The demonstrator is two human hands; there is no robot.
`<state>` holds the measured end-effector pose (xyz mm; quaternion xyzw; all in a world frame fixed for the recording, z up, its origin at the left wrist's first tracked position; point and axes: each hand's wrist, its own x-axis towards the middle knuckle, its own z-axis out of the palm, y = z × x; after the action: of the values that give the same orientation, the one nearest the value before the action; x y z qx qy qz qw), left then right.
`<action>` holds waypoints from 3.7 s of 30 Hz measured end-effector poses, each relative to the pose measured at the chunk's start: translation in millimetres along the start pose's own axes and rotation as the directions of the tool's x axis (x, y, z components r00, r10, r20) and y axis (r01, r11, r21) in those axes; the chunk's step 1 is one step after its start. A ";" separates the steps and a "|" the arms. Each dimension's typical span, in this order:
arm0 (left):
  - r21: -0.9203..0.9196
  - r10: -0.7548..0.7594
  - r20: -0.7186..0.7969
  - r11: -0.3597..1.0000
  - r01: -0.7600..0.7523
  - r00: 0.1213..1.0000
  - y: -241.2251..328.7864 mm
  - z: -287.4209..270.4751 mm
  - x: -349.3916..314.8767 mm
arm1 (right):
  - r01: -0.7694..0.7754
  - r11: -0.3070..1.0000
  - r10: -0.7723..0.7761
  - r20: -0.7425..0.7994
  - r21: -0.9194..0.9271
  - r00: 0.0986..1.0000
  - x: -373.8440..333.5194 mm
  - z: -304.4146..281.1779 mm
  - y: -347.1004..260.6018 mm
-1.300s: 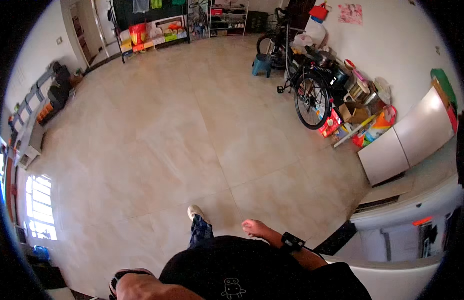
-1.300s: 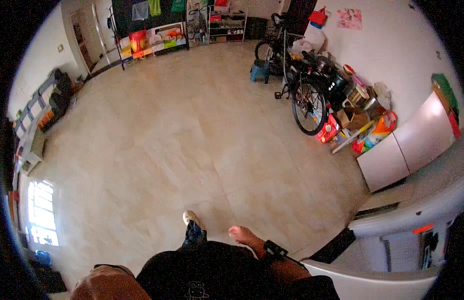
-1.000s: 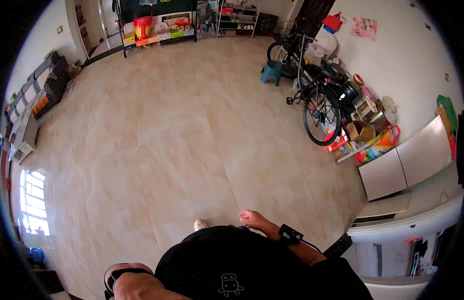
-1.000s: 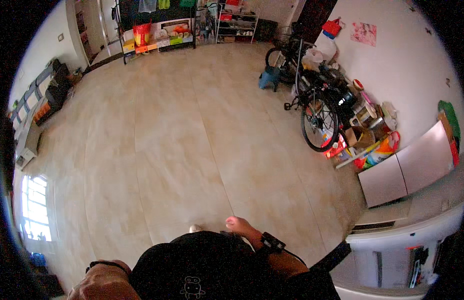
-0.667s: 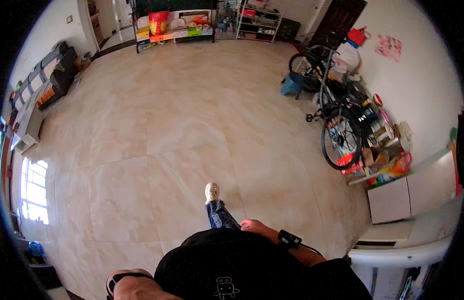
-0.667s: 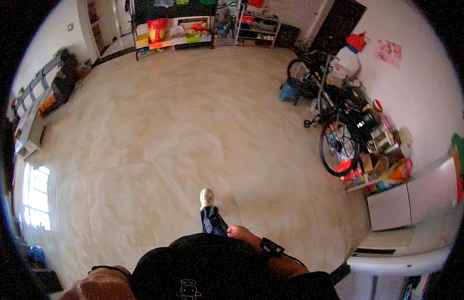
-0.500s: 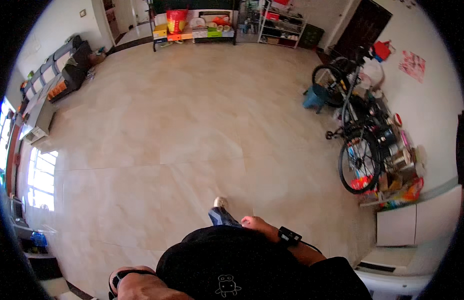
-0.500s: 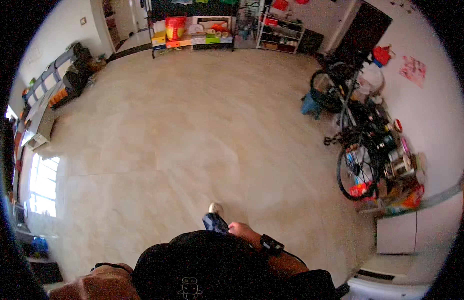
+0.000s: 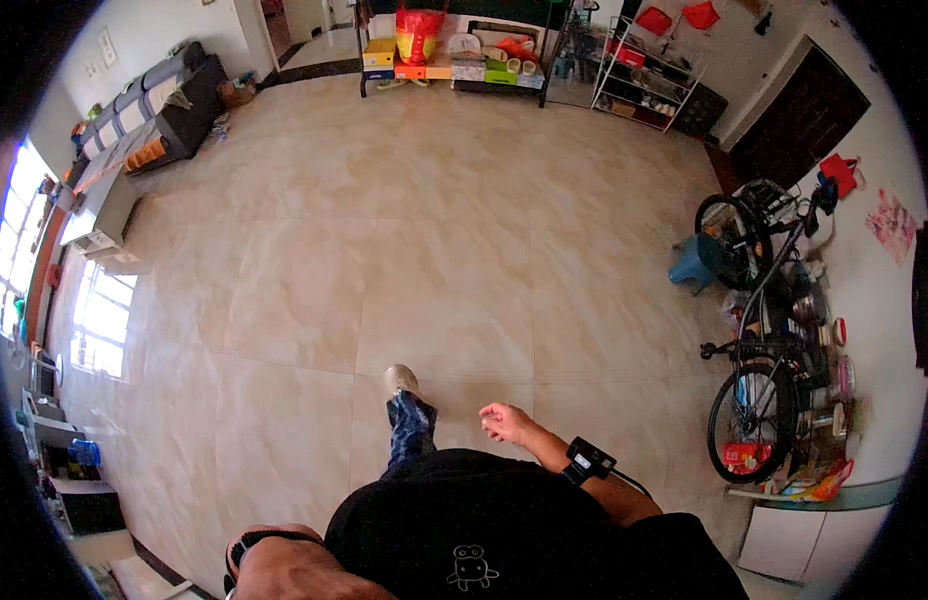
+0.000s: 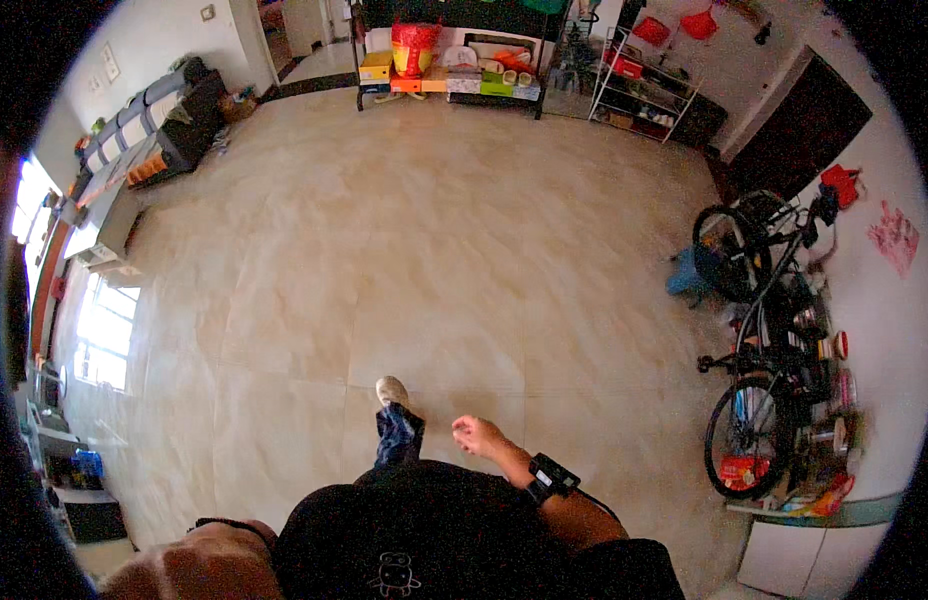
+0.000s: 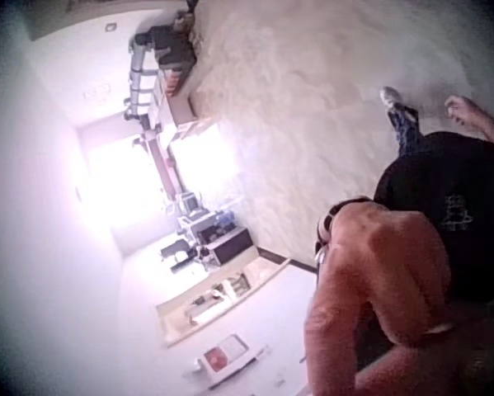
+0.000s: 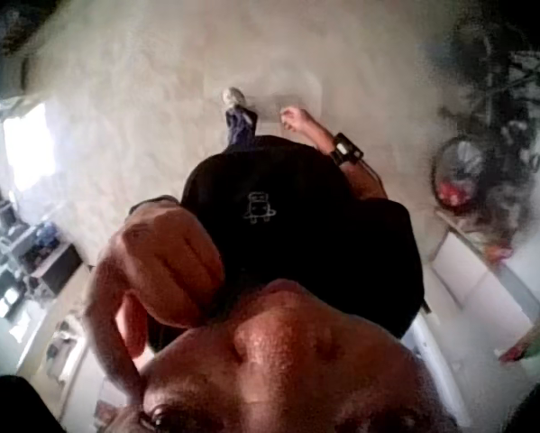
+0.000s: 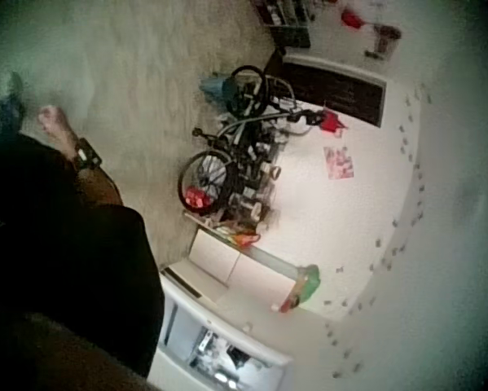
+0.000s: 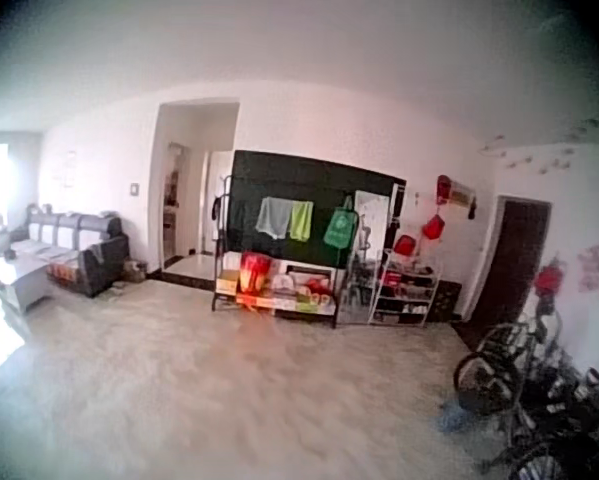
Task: The person wipes the handlebars, frame, seat, and rear rack of a bicycle with a cloth.
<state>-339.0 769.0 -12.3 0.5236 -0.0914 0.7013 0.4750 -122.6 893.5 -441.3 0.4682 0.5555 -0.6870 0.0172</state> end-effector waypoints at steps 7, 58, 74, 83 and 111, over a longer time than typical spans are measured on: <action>0.034 -0.279 -0.466 0.943 0.332 0.840 16.7 -225.6 54.7 | 0.244 0.960 -0.237 -0.072 0.136 0.969 97.0 -47.0 -201.1; -0.171 -0.510 -0.855 0.444 0.880 0.091 -15.2 -1299.6 392.6 | 0.223 0.975 -0.222 -0.066 0.012 0.973 810.7 -336.9 -854.2; -0.097 -0.319 -0.943 0.541 0.835 0.098 -58.9 -1584.0 559.4 | 0.393 0.904 -0.410 -0.082 -0.167 0.908 1064.6 -512.4 -1057.6; -0.050 -0.168 -0.983 0.643 0.765 0.077 -58.5 -1755.7 627.4 | 0.238 0.965 -0.223 -0.130 0.109 0.966 1102.4 -563.4 -1078.9; 0.004 -0.563 -0.802 0.327 0.945 0.198 -129.4 -2164.3 704.9 | 0.023 0.981 0.094 -0.571 0.194 0.815 1195.1 -494.6 -1210.0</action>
<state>-1642.2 2594.1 -422.6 0.2972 0.5611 0.4799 0.6054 -1142.3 2334.9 -301.4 0.6641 0.4568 -0.5624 -0.1844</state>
